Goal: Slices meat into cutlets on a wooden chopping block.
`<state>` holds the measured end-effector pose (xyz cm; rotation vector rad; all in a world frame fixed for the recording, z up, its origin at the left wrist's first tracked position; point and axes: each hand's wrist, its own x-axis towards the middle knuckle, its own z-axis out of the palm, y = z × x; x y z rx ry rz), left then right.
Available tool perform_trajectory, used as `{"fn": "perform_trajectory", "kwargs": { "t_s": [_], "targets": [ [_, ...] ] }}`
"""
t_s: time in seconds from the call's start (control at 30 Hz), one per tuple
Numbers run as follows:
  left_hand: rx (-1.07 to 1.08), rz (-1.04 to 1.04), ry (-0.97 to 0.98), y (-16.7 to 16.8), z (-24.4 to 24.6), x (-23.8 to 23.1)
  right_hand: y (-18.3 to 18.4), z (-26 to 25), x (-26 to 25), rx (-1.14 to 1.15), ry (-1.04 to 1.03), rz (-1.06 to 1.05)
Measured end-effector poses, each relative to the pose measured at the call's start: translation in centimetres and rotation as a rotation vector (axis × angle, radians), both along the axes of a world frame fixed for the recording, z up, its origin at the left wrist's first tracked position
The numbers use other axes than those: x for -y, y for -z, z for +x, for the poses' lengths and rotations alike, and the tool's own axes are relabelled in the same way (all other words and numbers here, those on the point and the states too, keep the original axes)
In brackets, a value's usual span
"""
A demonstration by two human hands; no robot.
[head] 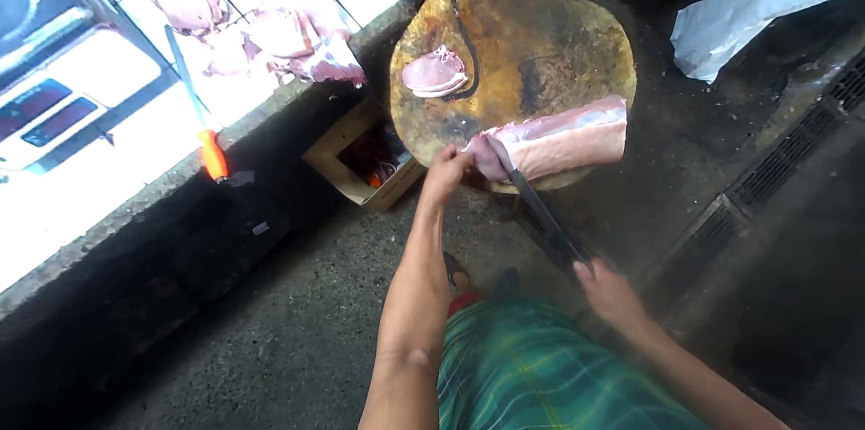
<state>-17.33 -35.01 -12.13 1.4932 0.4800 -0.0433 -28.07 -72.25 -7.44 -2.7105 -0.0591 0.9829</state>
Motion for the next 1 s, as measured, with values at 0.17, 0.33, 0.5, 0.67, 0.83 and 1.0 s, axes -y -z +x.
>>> {"fn": "perform_trajectory", "kwargs": {
  "t_s": [0.17,0.33,0.5,0.67,0.83,1.0],
  "targets": [
    [0.05,-0.288,-0.129,1.9,-0.2,0.0,0.3,-1.1,-2.8,0.086,0.201,0.496],
    [-0.004,0.149,0.085,0.6,0.6,0.6,-4.5,5.8,-14.1,-0.256,0.644,1.032],
    [-0.034,0.32,0.137,-0.1,-0.3,0.3,-4.0,9.6,-18.3,-0.285,0.736,1.099],
    [-0.038,0.32,0.097,0.4,-0.9,0.4,-4.4,7.3,-15.8,-0.312,0.624,0.929],
    [-0.031,0.331,0.068,0.5,-1.0,0.7,-9.0,5.1,-10.9,-0.387,0.481,0.619],
    [-0.047,0.304,0.062,0.6,-1.6,0.9,-6.2,9.3,-12.0,-0.275,0.277,0.488]
  ]
}}
